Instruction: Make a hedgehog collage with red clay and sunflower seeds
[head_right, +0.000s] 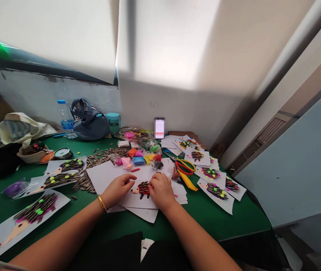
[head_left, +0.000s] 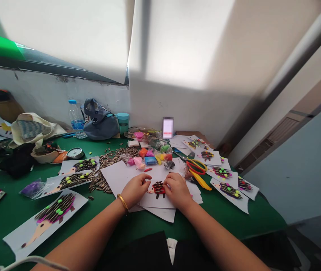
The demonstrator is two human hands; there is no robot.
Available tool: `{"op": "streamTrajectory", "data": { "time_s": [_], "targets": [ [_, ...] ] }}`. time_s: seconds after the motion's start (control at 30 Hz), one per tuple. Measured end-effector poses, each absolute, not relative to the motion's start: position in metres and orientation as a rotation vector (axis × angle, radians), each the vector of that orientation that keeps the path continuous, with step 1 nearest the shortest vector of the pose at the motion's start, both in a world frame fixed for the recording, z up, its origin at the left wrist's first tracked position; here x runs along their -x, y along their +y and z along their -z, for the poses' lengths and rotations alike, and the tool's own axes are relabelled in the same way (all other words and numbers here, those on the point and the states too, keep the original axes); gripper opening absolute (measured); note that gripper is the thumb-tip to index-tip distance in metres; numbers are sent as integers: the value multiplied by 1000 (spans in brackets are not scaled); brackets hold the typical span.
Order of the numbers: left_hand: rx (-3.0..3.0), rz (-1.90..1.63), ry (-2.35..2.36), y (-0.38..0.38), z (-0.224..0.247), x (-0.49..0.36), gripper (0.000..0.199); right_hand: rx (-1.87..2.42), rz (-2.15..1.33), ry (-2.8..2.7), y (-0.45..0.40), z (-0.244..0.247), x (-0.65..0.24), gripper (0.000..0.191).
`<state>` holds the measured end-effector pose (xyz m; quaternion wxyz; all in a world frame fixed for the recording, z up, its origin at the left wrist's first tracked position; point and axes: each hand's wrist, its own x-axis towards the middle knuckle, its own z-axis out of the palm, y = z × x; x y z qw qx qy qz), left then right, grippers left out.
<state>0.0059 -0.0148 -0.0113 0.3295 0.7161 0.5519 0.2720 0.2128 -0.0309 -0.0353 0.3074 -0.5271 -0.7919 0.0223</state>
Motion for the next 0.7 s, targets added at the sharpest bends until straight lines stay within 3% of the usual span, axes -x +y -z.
{"op": "streamTrajectory", "data": {
  "time_s": [0.7],
  "targets": [
    [-1858,-720,1429,-14,12,-5,34,1439,73,-2174,-34,30,-213,6]
  ]
}}
